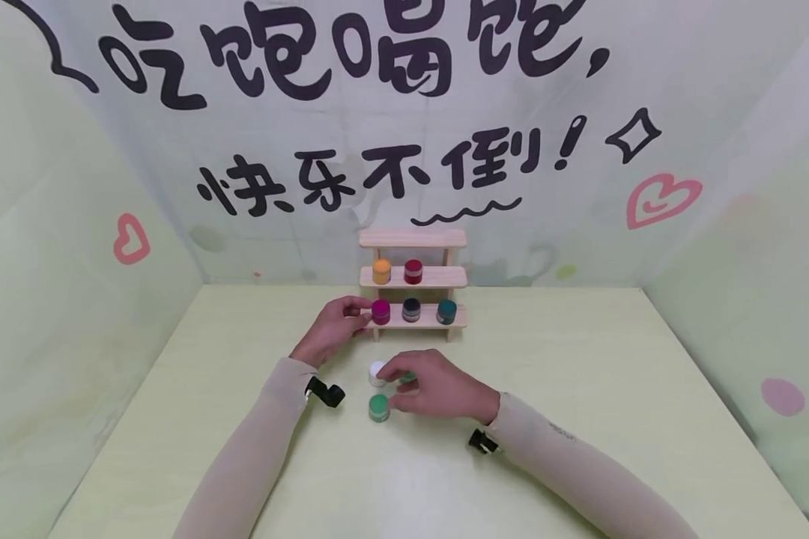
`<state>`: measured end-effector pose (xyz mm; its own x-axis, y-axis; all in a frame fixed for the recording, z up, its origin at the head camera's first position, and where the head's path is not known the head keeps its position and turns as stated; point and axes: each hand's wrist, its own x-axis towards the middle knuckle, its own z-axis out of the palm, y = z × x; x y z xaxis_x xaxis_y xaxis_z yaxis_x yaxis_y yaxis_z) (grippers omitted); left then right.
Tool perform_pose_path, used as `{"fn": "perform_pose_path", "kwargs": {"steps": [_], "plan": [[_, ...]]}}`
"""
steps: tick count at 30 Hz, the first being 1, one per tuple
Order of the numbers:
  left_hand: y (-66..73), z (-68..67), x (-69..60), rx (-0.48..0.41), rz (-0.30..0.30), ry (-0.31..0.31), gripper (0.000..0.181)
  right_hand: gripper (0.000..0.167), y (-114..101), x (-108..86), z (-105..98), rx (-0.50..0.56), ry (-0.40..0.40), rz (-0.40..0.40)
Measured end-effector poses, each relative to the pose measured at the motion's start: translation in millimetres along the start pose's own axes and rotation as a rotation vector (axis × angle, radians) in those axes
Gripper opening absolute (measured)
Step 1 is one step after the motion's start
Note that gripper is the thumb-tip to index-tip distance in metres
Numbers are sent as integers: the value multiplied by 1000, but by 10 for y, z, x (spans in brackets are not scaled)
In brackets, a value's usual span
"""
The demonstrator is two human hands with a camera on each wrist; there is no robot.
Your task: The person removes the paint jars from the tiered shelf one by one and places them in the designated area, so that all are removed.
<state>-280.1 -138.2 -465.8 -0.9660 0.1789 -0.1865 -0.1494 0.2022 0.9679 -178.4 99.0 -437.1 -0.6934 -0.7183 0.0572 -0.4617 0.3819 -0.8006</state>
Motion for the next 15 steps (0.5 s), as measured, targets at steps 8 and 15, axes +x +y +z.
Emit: {"fn": "perform_pose_path", "kwargs": {"steps": [8, 15], "plan": [[21, 12, -10, -14, -11, 4, 30, 33, 5, -1, -233, 35, 98, -16], [-7, 22, 7, -20, -27, 17, 30, 29, 53, 14, -414, -55, 234, -38]]}}
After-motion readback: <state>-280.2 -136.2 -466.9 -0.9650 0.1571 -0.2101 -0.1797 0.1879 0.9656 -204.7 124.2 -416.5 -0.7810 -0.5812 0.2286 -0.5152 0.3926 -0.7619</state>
